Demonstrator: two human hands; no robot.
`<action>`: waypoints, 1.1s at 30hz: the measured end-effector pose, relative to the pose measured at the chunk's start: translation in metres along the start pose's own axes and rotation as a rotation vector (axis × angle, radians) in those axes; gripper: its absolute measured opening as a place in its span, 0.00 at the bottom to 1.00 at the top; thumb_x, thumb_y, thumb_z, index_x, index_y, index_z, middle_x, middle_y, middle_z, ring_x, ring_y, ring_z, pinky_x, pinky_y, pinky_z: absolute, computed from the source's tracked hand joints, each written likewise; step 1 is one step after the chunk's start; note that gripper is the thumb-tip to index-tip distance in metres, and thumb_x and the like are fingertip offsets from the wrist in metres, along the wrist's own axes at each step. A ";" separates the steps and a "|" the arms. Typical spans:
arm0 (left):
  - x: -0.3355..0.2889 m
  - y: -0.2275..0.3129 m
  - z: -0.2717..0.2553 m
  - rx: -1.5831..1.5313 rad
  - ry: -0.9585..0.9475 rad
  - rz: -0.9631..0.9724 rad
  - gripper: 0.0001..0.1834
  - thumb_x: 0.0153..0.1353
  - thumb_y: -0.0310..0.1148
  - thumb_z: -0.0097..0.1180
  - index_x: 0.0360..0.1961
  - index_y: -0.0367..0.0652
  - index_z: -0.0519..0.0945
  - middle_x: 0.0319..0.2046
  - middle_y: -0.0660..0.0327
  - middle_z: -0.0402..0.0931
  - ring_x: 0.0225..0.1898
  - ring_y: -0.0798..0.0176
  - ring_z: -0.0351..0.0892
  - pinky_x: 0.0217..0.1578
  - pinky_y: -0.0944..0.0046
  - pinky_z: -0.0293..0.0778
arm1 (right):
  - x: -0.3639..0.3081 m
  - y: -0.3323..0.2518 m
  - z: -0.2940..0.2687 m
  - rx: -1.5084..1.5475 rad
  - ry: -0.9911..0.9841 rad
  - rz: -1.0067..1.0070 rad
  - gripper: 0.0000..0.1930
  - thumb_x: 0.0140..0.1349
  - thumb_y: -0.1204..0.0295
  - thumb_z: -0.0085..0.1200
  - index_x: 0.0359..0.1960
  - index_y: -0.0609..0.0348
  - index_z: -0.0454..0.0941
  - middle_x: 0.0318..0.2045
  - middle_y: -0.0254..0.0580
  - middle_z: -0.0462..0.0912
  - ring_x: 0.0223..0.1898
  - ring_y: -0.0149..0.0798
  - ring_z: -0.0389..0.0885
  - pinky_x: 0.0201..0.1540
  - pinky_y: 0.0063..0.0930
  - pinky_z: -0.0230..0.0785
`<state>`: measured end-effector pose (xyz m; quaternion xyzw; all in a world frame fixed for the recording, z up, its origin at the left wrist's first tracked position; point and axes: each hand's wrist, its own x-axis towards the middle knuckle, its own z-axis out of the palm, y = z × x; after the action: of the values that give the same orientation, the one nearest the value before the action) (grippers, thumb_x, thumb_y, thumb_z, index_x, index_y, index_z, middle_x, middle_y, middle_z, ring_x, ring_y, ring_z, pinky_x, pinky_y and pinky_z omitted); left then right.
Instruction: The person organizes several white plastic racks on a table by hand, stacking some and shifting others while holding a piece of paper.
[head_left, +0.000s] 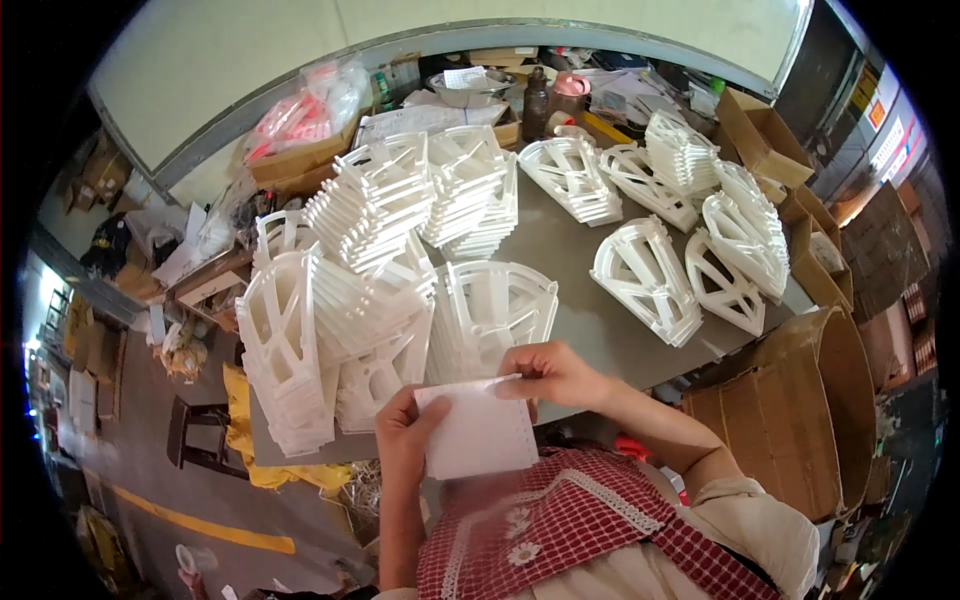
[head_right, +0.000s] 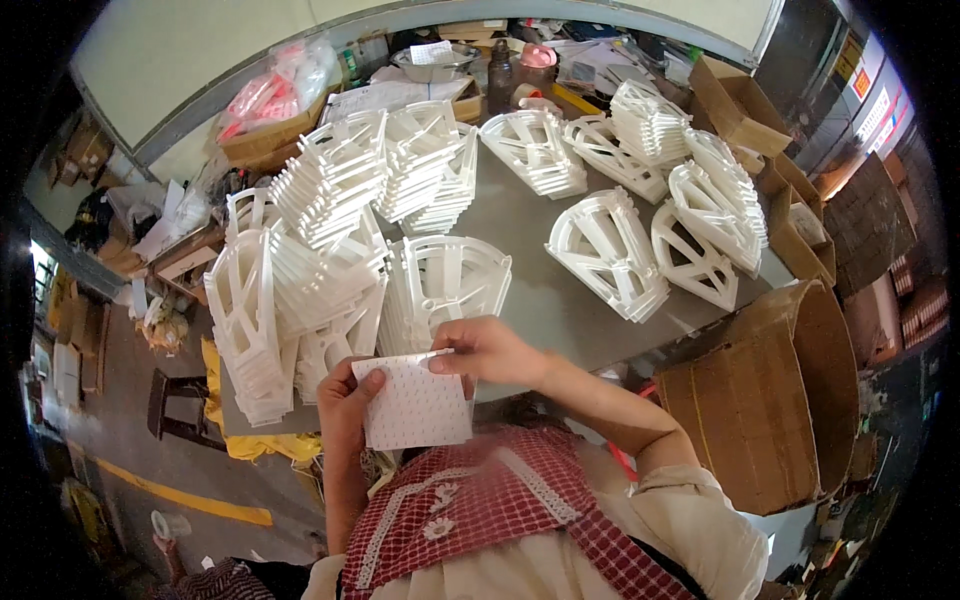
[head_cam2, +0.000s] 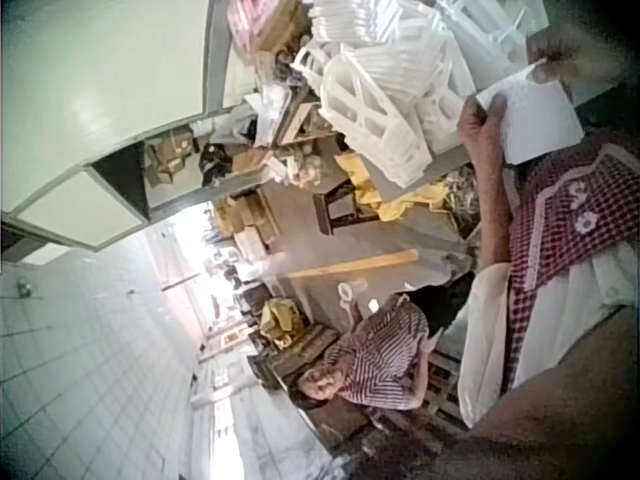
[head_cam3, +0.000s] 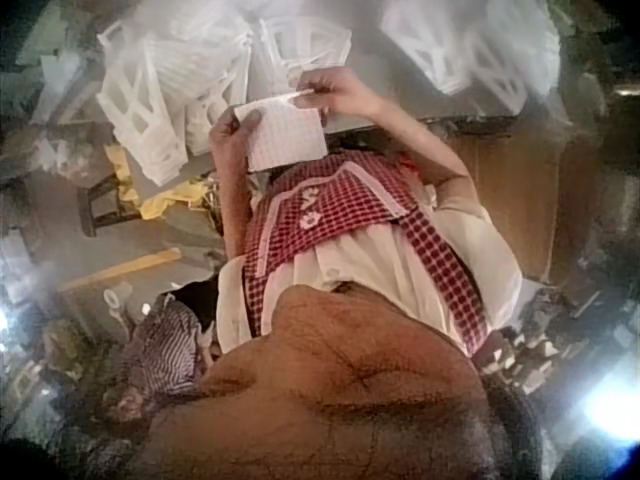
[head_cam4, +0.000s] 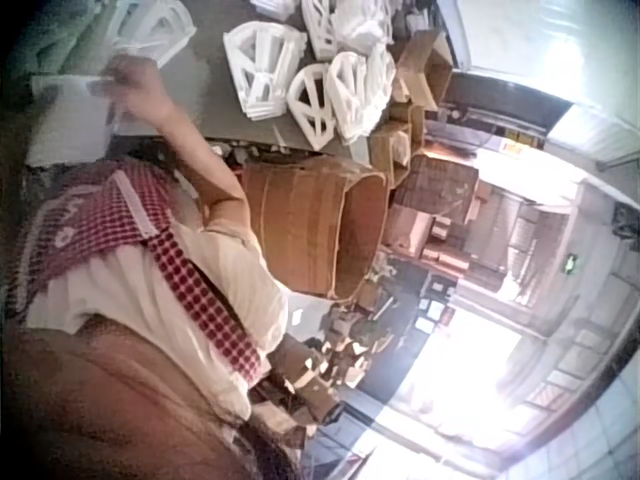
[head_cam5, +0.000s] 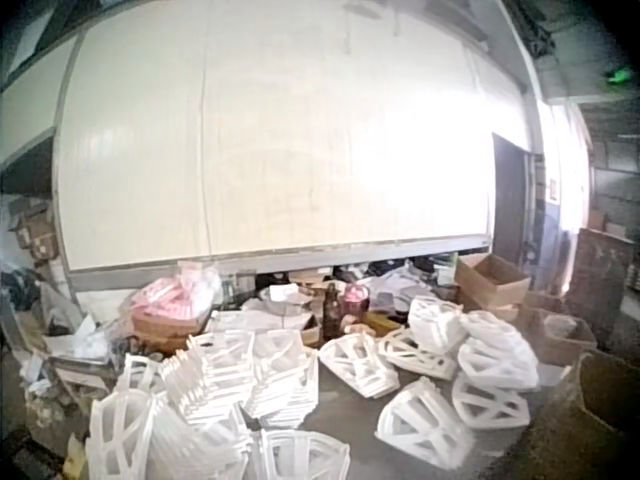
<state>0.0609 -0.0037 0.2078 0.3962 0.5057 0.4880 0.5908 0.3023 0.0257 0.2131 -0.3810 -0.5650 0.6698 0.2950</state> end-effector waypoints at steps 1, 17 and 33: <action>0.000 0.001 0.000 -0.017 0.002 0.008 0.02 0.58 0.23 0.62 0.32 0.36 0.81 0.24 0.68 0.79 0.25 0.79 0.71 0.25 0.75 0.66 | 0.001 0.001 0.001 -0.148 0.035 -0.076 0.10 0.63 0.71 0.60 0.39 0.64 0.76 0.26 0.38 0.79 0.26 0.30 0.80 0.30 0.31 0.72; -0.003 -0.031 -0.007 0.638 0.213 0.463 0.05 0.55 0.24 0.66 0.32 0.38 0.81 0.19 0.70 0.71 0.23 0.78 0.62 0.24 0.73 0.63 | 0.028 0.008 0.025 -1.110 0.206 -0.687 0.08 0.52 0.74 0.59 0.33 0.59 0.74 0.32 0.43 0.76 0.38 0.48 0.75 0.45 0.38 0.68; -0.001 -0.061 -0.050 0.204 0.232 0.149 0.07 0.58 0.26 0.64 0.29 0.36 0.78 0.23 0.73 0.71 0.25 0.79 0.64 0.27 0.74 0.63 | 0.115 0.047 -0.091 -1.057 0.304 -0.241 0.07 0.60 0.71 0.49 0.34 0.61 0.76 0.31 0.53 0.81 0.36 0.56 0.78 0.40 0.47 0.71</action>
<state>0.0221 -0.0190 0.1401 0.4314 0.5867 0.5192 0.4474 0.3190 0.1603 0.1405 -0.5022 -0.8144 0.1945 0.2163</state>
